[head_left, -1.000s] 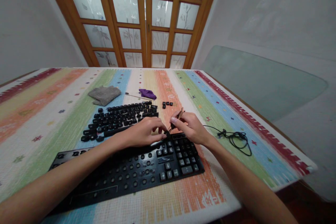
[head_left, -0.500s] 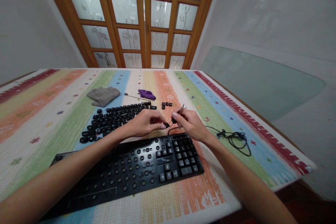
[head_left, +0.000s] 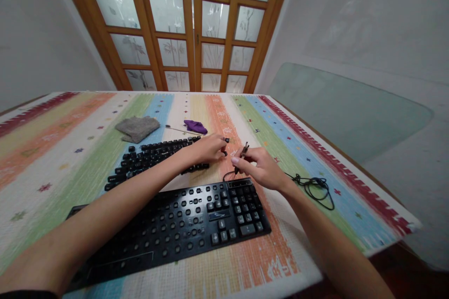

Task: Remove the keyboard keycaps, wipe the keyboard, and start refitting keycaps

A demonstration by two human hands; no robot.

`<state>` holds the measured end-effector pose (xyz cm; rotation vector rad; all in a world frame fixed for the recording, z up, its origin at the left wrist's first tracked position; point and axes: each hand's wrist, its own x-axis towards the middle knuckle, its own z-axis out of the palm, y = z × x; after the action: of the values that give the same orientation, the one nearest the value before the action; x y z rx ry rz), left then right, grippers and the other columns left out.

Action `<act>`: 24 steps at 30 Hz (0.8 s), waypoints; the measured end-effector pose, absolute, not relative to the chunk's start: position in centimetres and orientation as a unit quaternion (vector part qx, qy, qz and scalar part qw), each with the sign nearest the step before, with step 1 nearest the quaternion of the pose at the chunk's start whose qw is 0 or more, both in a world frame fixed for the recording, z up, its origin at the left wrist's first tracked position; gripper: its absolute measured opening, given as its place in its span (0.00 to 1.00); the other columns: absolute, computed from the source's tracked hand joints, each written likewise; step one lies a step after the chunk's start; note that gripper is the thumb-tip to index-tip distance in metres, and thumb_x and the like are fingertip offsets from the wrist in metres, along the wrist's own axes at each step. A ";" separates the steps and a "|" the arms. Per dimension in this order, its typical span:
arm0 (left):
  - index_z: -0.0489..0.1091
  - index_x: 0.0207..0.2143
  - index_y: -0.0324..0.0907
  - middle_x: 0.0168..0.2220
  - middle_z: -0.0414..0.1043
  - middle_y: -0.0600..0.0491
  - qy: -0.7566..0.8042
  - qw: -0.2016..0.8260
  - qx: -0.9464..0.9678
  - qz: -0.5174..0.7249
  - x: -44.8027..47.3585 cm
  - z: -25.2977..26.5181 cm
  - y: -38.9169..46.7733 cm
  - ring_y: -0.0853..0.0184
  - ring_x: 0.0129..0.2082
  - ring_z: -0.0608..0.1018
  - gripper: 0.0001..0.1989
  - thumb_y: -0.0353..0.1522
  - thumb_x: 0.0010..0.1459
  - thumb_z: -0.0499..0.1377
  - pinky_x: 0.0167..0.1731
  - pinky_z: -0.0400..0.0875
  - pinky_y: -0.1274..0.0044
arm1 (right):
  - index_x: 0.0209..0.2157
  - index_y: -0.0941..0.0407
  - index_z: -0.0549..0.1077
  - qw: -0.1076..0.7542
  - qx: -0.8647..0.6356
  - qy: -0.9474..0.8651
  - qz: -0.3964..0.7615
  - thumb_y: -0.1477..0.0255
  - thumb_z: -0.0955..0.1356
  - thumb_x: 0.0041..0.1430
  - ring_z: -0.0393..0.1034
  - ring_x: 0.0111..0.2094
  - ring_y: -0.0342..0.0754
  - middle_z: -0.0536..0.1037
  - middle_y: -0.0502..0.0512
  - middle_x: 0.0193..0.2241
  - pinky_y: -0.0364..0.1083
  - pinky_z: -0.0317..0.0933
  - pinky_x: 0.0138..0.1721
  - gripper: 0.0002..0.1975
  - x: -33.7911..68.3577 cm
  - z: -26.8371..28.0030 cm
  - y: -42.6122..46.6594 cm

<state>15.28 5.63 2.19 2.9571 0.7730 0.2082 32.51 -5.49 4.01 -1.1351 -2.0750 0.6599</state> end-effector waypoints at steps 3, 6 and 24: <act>0.78 0.31 0.35 0.33 0.76 0.43 0.269 0.001 0.962 0.038 16.5 1.7 6.5 0.62 0.33 0.75 0.10 0.27 0.56 0.56 0.33 0.66 0.74 | 0.28 0.59 0.75 0.270 -0.373 -0.840 0.289 0.63 0.65 0.66 0.66 0.24 0.41 0.76 0.51 0.24 0.42 0.57 0.27 0.17 32.6 4.4 -5.8; 0.78 0.31 0.34 0.32 0.75 0.43 0.276 -0.009 0.960 0.036 17.1 1.4 7.2 0.61 0.34 0.75 0.09 0.27 0.56 0.57 0.34 0.67 0.74 | 0.26 0.60 0.75 0.252 -0.334 -0.855 0.307 0.65 0.67 0.64 0.68 0.26 0.40 0.80 0.54 0.29 0.41 0.59 0.28 0.16 32.7 4.5 -5.9; 0.78 0.35 0.33 0.36 0.73 0.41 0.308 -0.015 0.949 0.063 17.5 0.9 8.5 0.58 0.39 0.75 0.11 0.27 0.58 0.55 0.38 0.70 0.72 | 0.32 0.60 0.79 0.223 -0.382 -0.783 0.437 0.62 0.69 0.61 0.70 0.20 0.41 0.78 0.52 0.23 0.40 0.63 0.21 0.15 33.2 2.8 -4.7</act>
<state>17.49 8.46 0.87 3.0097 0.9777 0.1998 33.20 -4.69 2.82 -1.0551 -2.1614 1.2065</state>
